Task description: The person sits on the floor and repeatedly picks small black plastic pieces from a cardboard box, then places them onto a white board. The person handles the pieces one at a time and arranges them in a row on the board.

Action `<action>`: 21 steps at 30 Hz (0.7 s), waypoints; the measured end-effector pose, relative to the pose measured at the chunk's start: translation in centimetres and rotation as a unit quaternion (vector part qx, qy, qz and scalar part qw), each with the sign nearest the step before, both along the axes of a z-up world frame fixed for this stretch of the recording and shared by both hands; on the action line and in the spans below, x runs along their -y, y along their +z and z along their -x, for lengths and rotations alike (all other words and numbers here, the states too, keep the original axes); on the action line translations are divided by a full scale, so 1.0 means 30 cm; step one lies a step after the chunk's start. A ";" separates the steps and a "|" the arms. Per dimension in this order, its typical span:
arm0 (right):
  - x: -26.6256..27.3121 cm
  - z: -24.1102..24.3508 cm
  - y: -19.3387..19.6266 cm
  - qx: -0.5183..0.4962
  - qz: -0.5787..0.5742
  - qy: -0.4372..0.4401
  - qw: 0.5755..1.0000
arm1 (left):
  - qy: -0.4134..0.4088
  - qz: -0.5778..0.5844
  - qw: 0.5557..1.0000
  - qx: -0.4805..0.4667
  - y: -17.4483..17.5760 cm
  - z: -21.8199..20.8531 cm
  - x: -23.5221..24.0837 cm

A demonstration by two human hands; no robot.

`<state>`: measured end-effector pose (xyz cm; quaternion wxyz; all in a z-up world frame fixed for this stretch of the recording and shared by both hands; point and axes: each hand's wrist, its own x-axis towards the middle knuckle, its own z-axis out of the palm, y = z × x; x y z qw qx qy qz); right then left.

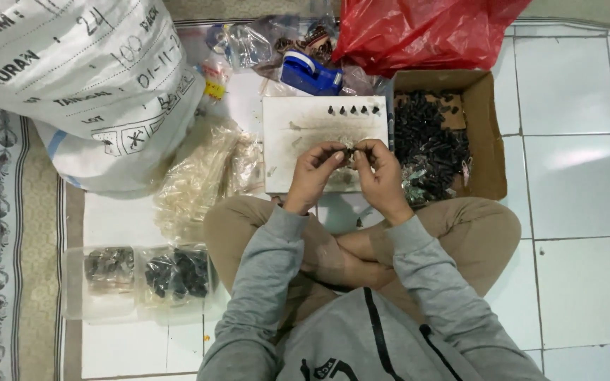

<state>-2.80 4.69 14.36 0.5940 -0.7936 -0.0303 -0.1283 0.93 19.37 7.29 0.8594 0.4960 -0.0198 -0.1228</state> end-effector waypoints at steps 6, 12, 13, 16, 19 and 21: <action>-0.035 -0.013 -0.033 0.003 0.017 -0.012 1.000 | 0.032 -0.049 0.997 0.041 0.021 -0.008 -0.018; -0.065 -0.033 0.006 0.019 0.104 -0.025 0.994 | 0.086 -0.066 0.991 0.072 0.028 -0.002 -0.014; -0.068 -0.033 0.010 0.019 0.105 -0.025 0.994 | 0.087 -0.065 0.991 0.072 0.046 0.000 -0.019; -0.076 -0.029 0.015 0.008 0.141 -0.033 0.989 | 0.111 -0.078 0.986 0.099 0.090 0.008 -0.035; -0.071 -0.028 0.001 -0.025 0.149 -0.024 0.988 | 0.132 -0.116 0.973 0.149 0.112 0.010 -0.042; -0.064 -0.025 -0.022 -0.085 0.099 -0.041 0.991 | 0.134 -0.156 0.960 0.190 0.111 0.008 -0.040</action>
